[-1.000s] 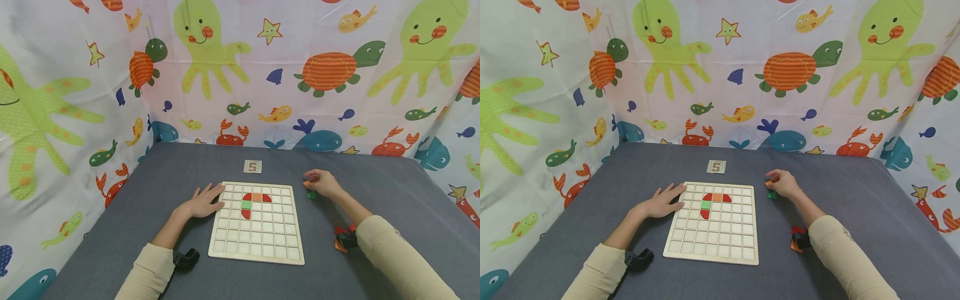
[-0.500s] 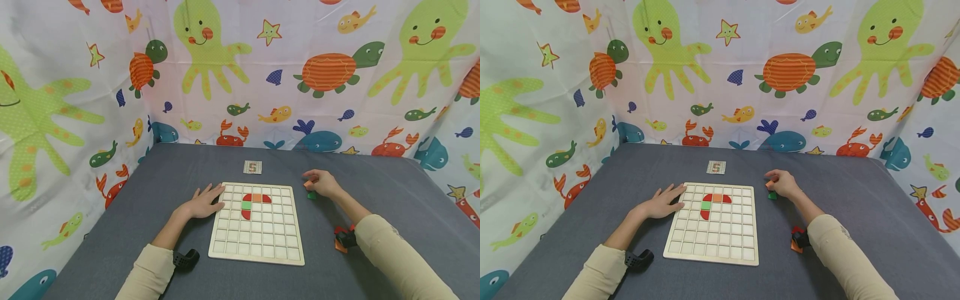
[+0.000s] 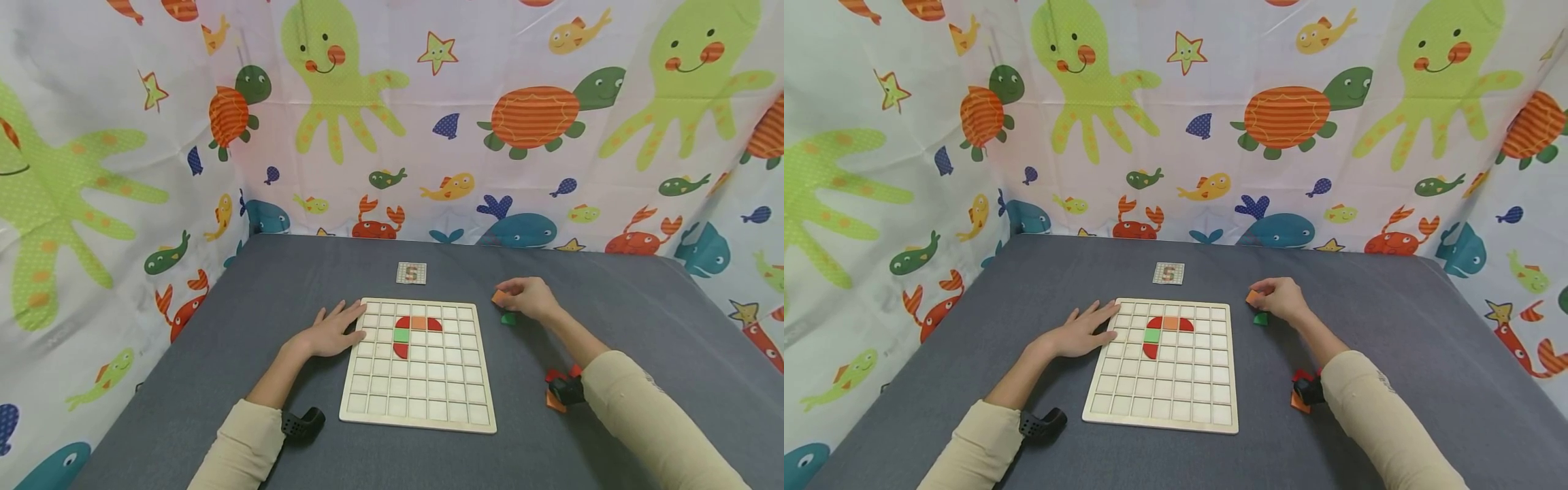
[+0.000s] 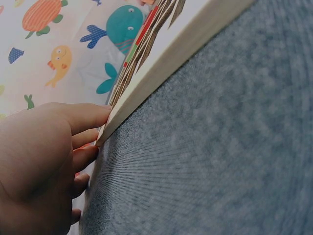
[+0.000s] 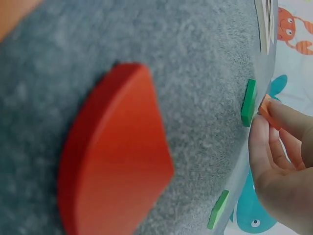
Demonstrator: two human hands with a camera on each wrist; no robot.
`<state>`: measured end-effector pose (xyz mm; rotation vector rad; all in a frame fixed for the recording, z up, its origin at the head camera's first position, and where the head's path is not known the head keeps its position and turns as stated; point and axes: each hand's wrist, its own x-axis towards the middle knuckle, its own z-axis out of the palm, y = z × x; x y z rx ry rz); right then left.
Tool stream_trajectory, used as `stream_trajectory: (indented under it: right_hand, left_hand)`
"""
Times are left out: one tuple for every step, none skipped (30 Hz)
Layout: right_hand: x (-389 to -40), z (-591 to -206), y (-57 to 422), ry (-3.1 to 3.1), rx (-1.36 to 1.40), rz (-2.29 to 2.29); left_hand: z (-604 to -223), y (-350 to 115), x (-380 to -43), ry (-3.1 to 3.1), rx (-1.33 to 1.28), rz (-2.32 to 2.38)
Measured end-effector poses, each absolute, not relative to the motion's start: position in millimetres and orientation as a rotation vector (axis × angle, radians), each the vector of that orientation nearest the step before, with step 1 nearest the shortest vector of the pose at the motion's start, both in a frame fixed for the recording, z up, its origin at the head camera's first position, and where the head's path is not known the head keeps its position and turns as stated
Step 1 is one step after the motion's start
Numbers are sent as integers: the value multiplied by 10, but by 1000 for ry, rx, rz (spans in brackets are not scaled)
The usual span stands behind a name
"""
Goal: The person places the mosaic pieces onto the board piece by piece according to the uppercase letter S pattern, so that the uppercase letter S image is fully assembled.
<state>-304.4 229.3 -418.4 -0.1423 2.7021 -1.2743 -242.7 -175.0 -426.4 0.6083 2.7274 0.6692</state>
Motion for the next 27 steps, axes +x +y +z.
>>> stream_trajectory:
  right_hand:
    - [-3033, -4173, 2291, 2680, -135, -1305]
    - [-3027, -4169, 2293, 2656, -129, -1339]
    - [-3020, -4162, 2292, 2635, -120, -1367]
    - [-3012, -4153, 2291, 2614, -108, -1389]
    - [-3002, -4144, 2290, 2593, -100, -1411]
    - [-2993, -4138, 2288, 2572, -98, -1434]
    - [-2985, -4132, 2286, 2552, -99, -1455]
    - [-2975, -4126, 2283, 2536, -97, -1466]
    - [-2962, -4118, 2283, 2522, -101, -1471]
    - [-2948, -4112, 2284, 2508, -110, -1478]
    - [-2934, -4106, 2285, 2495, -114, -1483]
    - [-2919, -4101, 2286, 2489, -119, -1480]
    - [-2902, -4099, 2287, 2486, -124, -1474]
    - [-2887, -4097, 2287, 2485, -129, -1468]
    - [-2874, -4097, 2290, 2487, -133, -1462]
    - [-2862, -4095, 2290, 2491, -133, -1457]
    - [-2850, -4092, 2289, 2494, -130, -1453]
    - [-2839, -4090, 2288, 2498, -129, -1447]
    - [-2831, -4089, 2288, 2499, -124, -1443]
    - [-2821, -4087, 2287, 2498, -120, -1438]
    - [-2811, -4085, 2284, 2496, -117, -1432]
    - [-2802, -4083, 2284, 2494, -110, -1427]
    - [-2792, -4081, 2283, 2489, -107, -1424]
    - [-2782, -4080, 2282, 2483, -105, -1423]
    - [-2770, -4078, 2283, 2475, -108, -1426]
    - [-2758, -4075, 2281, 2467, -111, -1431]
    - [-2745, -4074, 2281, 2458, -114, -1433]
  left_hand:
    - [-4260, -1748, -2424, 2728, 606, 671]
    - [-4257, -1747, -2422, 2729, 604, 671]
    - [-4254, -1745, -2420, 2731, 601, 667]
    - [-4252, -1743, -2419, 2733, 597, 663]
    - [-4251, -1741, -2418, 2736, 594, 659]
    - [-4252, -1739, -2418, 2738, 591, 655]
    - [-4253, -1737, -2419, 2740, 586, 652]
    - [-4256, -1736, -2419, 2742, 584, 646]
    - [-4257, -1734, -2419, 2742, 583, 646]
    - [-4258, -1734, -2419, 2741, 584, 646]
    - [-4257, -1733, -2419, 2740, 586, 646]
    - [-4255, -1733, -2418, 2739, 587, 649]
    - [-4254, -1734, -2416, 2735, 587, 652]
    - [-4252, -1735, -2414, 2731, 588, 656]
    - [-4251, -1737, -2413, 2728, 589, 662]
    - [-4249, -1739, -2411, 2725, 591, 666]
    - [-4248, -1741, -2410, 2723, 593, 670]
    - [-4247, -1744, -2410, 2720, 594, 674]
    - [-4246, -1745, -2409, 2719, 595, 675]
    - [-4245, -1747, -2408, 2719, 596, 674]
    - [-4245, -1747, -2408, 2717, 597, 676]
    - [-4244, -1747, -2407, 2717, 596, 675]
    - [-4244, -1747, -2408, 2717, 595, 676]
    - [-4245, -1746, -2409, 2717, 592, 674]
    - [-4245, -1744, -2410, 2718, 590, 676]
    - [-4245, -1742, -2412, 2720, 588, 675]
    - [-4248, -1742, -2415, 2721, 587, 675]
